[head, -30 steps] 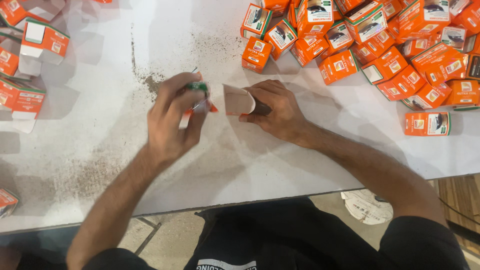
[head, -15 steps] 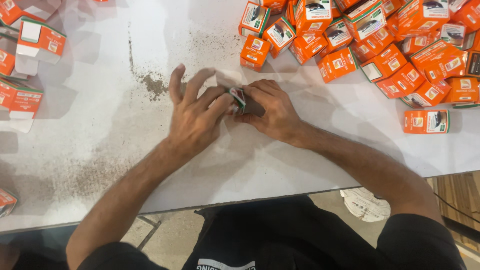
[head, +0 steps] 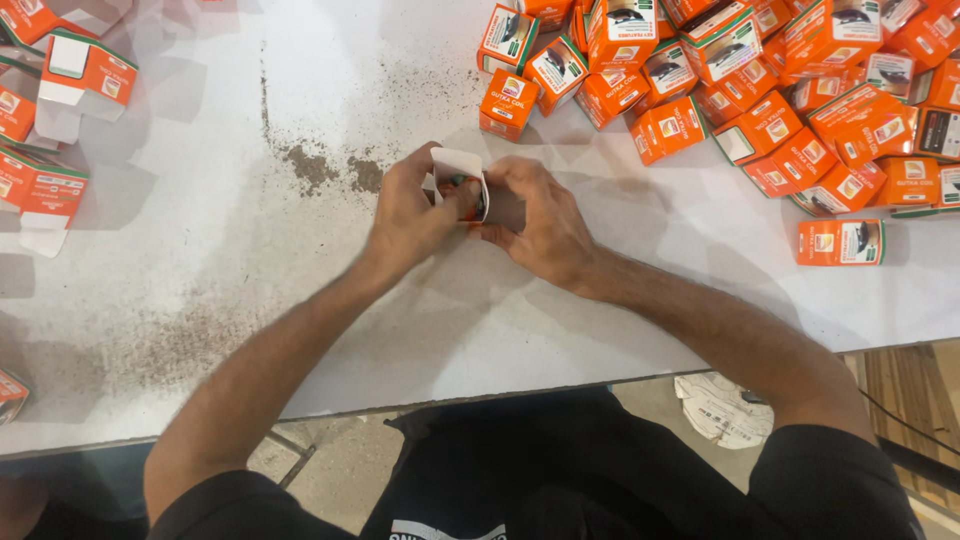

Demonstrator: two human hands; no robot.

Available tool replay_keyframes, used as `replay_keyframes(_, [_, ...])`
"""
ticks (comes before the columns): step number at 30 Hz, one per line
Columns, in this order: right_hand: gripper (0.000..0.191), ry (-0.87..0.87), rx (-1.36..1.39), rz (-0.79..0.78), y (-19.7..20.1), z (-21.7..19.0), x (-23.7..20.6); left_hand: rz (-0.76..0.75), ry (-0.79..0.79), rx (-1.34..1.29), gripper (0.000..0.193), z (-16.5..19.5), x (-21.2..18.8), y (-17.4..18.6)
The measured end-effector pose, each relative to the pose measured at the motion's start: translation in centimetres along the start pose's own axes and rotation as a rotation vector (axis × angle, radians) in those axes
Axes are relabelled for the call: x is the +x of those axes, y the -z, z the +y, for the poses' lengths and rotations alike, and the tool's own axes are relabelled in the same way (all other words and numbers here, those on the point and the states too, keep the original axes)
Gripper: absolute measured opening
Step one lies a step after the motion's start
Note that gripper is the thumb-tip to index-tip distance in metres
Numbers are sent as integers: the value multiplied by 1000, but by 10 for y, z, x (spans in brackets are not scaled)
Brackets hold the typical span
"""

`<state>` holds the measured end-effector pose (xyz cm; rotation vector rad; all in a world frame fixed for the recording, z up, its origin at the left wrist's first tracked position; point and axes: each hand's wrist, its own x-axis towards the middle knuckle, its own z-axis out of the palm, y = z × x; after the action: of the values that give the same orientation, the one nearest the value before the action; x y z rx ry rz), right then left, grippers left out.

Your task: The person packs small plastic-wrapped products into orange cardboard boxes at a table. They open a folded box, place a wrapped item inside, close the flaps, and set the finished box onto a large pile of packed boxes, repeating the cycle.

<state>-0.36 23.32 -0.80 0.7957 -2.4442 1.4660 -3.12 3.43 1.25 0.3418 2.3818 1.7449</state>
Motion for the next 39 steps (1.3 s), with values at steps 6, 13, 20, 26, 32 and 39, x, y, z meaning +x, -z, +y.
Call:
replay_keyframes(6, [59, 277, -341, -1, 1, -6, 2, -208, 144, -301, 24, 15, -10, 25])
replay_keyframes(13, [49, 246, -316, -10, -1, -7, 6, -204, 312, -419, 17, -3, 10, 31])
replay_keyframes(20, [47, 132, -230, -18, -2, -2, 2, -22, -639, 261, 34, -7, -16, 17])
replay_keyframes(26, [58, -16, -188, -22, -4, 4, -2, -105, -706, 419, 37, -15, -20, 26])
replay_keyframes(32, [60, -3, -197, -16, -3, 4, -1, -74, -676, 360, 22, -18, -18, 25])
replay_keyframes(39, [70, 141, -242, -28, -9, 5, -3, -165, -785, 693, 17, -31, -28, 34])
